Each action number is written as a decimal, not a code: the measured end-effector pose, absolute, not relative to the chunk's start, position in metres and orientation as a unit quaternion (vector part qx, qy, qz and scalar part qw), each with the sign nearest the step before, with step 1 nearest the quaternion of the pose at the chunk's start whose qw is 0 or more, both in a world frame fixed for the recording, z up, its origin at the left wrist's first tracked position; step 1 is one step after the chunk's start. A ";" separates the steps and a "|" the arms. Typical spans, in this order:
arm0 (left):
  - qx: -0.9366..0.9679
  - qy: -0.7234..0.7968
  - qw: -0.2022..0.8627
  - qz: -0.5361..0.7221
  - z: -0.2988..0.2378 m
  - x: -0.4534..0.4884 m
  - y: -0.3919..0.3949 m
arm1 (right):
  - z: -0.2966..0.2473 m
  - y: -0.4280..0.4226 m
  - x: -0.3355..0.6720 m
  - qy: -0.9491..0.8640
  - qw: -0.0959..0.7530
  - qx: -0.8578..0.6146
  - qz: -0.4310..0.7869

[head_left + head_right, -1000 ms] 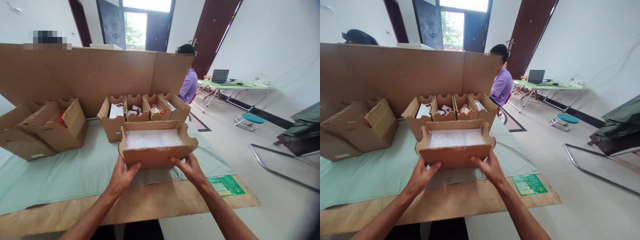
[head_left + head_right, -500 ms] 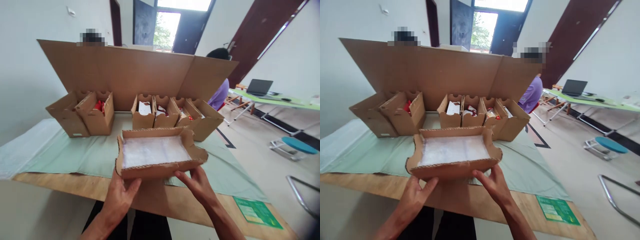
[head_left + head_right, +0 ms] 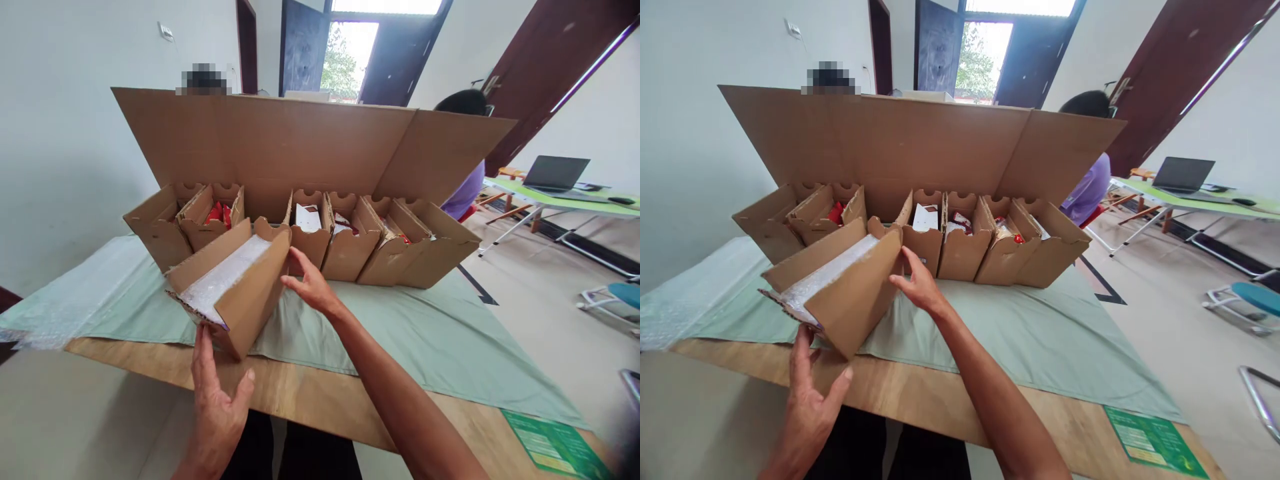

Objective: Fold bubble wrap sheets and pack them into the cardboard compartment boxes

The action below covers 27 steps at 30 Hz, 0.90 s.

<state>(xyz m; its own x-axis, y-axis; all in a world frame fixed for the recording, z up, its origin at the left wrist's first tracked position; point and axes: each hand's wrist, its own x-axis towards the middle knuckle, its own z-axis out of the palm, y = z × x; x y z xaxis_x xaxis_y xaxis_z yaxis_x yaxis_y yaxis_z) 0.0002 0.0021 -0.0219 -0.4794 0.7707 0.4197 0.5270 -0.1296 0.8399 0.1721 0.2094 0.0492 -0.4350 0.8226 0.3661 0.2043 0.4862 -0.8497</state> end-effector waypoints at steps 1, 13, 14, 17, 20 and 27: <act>0.491 0.662 0.094 0.558 -0.026 -0.003 0.003 | 0.040 0.207 0.172 -0.763 0.407 -0.353 0.357; 0.478 0.645 0.115 0.585 -0.032 -0.033 0.045 | -0.033 0.171 0.178 -0.825 0.268 -0.364 0.340; 0.472 0.651 0.097 0.587 -0.033 -0.029 0.043 | -0.031 0.169 0.174 -0.833 0.253 -0.352 0.343; 0.460 0.662 0.061 0.588 -0.034 -0.020 0.038 | -0.026 0.161 0.167 -0.853 0.225 -0.317 0.348; 0.462 0.667 0.053 0.582 -0.031 -0.011 0.040 | -0.024 0.153 0.165 -0.854 0.225 -0.314 0.348; 0.469 0.683 0.028 0.560 -0.031 0.007 0.052 | -0.028 0.145 0.172 -0.850 0.236 -0.332 0.334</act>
<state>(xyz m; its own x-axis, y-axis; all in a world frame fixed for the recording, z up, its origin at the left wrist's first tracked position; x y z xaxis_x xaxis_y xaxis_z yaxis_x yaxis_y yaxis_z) 0.0069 0.0516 -0.0307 -0.5586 0.6713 0.4872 0.6090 -0.0668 0.7904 0.1718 0.1453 -0.0277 -0.6673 0.7229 0.1792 0.4068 0.5552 -0.7254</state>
